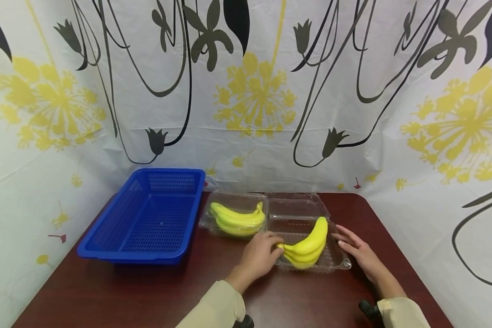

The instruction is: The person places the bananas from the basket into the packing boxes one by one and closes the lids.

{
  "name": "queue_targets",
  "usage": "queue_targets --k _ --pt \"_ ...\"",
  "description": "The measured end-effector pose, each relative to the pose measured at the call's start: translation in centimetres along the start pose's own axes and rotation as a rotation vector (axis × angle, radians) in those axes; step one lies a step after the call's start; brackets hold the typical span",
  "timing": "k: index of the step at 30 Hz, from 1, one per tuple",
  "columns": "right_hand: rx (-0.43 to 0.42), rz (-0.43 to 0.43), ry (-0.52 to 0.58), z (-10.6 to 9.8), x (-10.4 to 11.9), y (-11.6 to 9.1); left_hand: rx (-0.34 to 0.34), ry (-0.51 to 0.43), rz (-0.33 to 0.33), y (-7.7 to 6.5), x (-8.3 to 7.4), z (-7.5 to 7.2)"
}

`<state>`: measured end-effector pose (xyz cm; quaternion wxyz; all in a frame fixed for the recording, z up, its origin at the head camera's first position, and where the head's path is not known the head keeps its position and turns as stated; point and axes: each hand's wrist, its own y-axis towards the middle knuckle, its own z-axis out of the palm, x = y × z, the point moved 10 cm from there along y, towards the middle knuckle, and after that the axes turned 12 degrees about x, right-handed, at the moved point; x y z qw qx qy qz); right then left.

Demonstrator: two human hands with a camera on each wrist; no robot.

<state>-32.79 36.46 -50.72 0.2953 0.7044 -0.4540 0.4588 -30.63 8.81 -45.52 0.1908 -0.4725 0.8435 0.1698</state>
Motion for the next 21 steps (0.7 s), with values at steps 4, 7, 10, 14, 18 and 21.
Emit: queue_targets --k 4,7,10,14,18,21 --pt "-0.002 -0.012 -0.008 0.0 0.2 0.0 0.003 0.047 0.000 0.0 -0.2 0.3" --pt "-0.004 -0.004 0.000 0.0 0.0 0.0 -0.018 0.040 0.008 -0.3 -0.2 0.2" --pt "-0.002 0.003 0.006 0.1 -0.2 0.0 -0.073 -0.037 -0.009 -0.9 0.1 0.0" --pt "-0.005 -0.004 0.011 -0.1 0.0 0.0 -0.221 -0.198 -0.039 -2.1 0.5 -0.4" --pt "-0.001 -0.011 0.018 -0.1 0.1 0.2 -0.333 -0.403 -0.081 -3.1 1.3 -0.1" --pt "-0.003 -0.007 0.014 0.0 0.1 0.2 -0.333 -0.619 -0.122 -3.4 2.4 1.0"
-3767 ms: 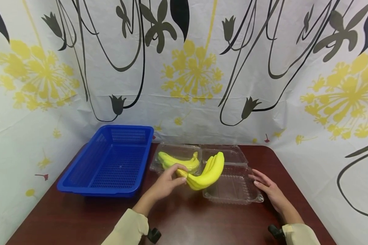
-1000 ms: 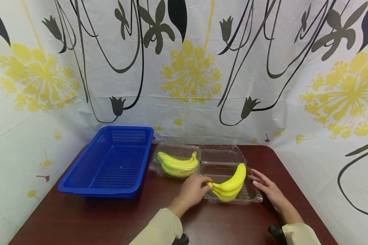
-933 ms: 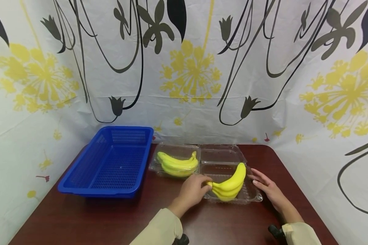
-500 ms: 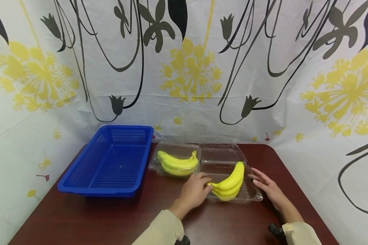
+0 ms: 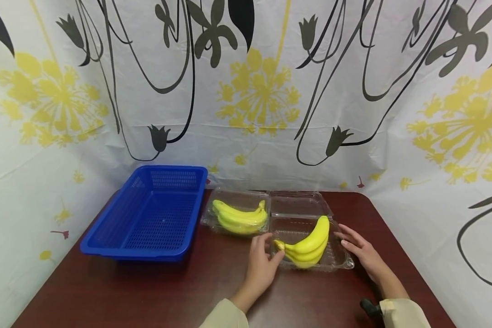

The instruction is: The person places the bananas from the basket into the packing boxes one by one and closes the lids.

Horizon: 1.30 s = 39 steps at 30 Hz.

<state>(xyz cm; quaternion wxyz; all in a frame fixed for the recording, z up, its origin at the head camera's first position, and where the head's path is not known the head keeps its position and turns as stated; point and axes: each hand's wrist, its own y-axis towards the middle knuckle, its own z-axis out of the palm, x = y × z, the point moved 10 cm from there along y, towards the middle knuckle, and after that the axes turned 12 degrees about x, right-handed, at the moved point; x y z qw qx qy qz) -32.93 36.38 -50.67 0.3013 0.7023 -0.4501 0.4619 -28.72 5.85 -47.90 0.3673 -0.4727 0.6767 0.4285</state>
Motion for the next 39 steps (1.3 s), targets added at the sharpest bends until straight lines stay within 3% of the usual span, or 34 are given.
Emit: queue_targets --k 2,5,11,18,24,33,39 --pt "-0.008 0.003 -0.008 0.0 -0.1 -0.2 0.026 -0.150 -0.045 0.0 1.1 0.4" --pt "-0.028 0.004 -0.014 -0.2 -0.2 -0.6 0.088 -0.304 -0.084 0.0 2.2 1.3" --pt "-0.037 0.046 0.062 -0.8 -0.7 -1.0 0.170 -0.469 -0.070 -0.1 2.9 2.1" --pt "-0.114 0.164 0.090 -2.6 -0.2 0.2 0.259 -0.476 -0.011 0.0 2.5 2.2" --pt "-0.110 0.215 0.200 -2.6 0.4 2.6 0.288 -0.491 0.008 -0.3 2.6 1.7" --pt "-0.124 0.209 0.454 -2.1 1.1 5.5 0.307 -0.519 0.034 -0.1 2.5 1.8" --pt "-0.128 0.166 0.534 -2.1 1.7 6.0 0.312 -0.508 0.054 0.3 2.4 2.0"
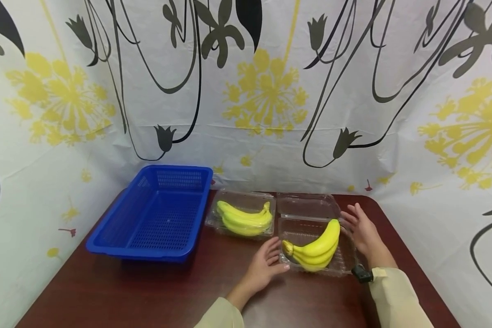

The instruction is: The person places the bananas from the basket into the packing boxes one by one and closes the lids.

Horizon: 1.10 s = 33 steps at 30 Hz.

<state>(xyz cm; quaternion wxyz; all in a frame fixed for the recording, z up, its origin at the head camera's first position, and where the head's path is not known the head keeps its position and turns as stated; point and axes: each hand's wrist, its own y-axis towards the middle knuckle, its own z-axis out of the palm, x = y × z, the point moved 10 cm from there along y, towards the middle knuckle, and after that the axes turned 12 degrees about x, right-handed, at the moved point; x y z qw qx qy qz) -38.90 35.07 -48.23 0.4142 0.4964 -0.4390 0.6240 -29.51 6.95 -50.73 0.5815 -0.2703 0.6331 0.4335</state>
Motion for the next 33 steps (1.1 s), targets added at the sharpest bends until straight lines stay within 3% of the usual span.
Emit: queue_targets --k 4,12,24,33 --pt "-0.016 -0.059 0.070 -0.1 0.4 -0.4 -0.021 0.037 -0.004 0.0 0.0 0.0" --pt "-0.071 -0.205 0.313 -0.7 0.7 -0.7 -0.056 0.112 -0.031 -0.1 0.3 0.1" --pt "-0.138 -0.372 0.449 -1.4 1.5 -1.7 -0.070 0.125 -0.042 0.1 0.2 -0.1" --pt "-0.238 -0.414 0.565 -2.1 1.0 -2.1 -0.076 0.134 -0.061 0.0 0.2 -0.2"
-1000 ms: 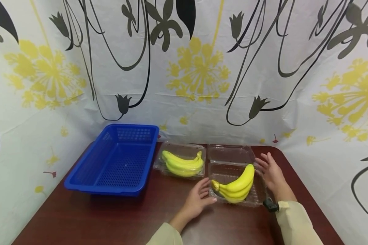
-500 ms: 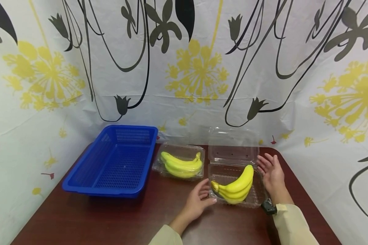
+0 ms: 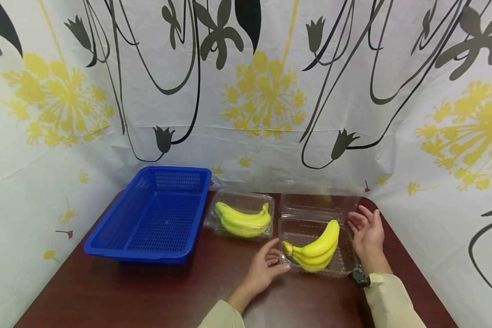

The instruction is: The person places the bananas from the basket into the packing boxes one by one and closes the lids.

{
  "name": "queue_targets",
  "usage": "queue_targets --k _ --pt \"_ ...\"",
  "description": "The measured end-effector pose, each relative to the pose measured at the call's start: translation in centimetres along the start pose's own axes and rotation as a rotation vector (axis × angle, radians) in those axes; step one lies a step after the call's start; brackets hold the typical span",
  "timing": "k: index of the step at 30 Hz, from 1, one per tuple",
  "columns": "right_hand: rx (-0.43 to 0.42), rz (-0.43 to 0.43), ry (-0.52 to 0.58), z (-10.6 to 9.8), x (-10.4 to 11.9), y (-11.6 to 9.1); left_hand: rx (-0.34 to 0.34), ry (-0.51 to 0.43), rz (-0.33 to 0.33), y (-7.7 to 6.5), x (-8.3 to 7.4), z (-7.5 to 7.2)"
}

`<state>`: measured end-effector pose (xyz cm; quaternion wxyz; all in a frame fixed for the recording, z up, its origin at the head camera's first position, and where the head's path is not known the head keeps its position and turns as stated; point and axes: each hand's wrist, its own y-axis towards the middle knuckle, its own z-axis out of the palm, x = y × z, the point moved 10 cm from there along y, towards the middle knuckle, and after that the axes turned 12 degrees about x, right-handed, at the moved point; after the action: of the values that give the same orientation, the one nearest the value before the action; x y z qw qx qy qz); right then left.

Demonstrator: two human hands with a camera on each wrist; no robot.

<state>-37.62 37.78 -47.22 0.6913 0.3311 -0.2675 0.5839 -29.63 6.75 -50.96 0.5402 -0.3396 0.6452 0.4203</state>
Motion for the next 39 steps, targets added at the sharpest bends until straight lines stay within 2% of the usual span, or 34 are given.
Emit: queue_targets --k 3,6,12,15,24,30,33,36,39 --pt "-0.041 -0.014 -0.012 -0.4 0.1 -0.1 -0.001 0.000 -0.007 0.0 0.1 0.0" --pt "-0.038 -0.023 -0.002 -0.5 0.3 0.0 -0.012 -0.006 -0.014 0.0 0.2 -0.1" --pt "0.070 -0.034 0.146 0.4 0.6 -0.4 -0.030 -0.008 -0.022 0.0 0.2 -0.2" --pt "0.108 -0.033 0.137 0.7 0.8 -0.9 -0.027 -0.012 -0.020 -0.1 0.0 0.0" --pt "0.157 0.007 -0.266 0.3 0.8 -1.8 -0.025 -0.098 0.036 -0.4 -1.4 -0.2" --pt "0.202 0.022 -0.338 -0.1 0.7 -2.2 -0.004 -0.077 -0.017 -0.4 -3.0 -0.1" --pt "0.165 0.023 -0.412 -0.3 1.0 -2.6 -0.026 -0.047 -0.040 0.0 -3.1 -0.1" --pt "0.101 0.063 -0.566 -0.6 1.1 -3.1 -0.069 -0.027 -0.055 0.4 -2.9 -0.3" --pt "0.048 0.123 -0.767 -0.5 1.2 -3.6 -0.106 -0.034 -0.068 0.6 -2.8 -0.5"
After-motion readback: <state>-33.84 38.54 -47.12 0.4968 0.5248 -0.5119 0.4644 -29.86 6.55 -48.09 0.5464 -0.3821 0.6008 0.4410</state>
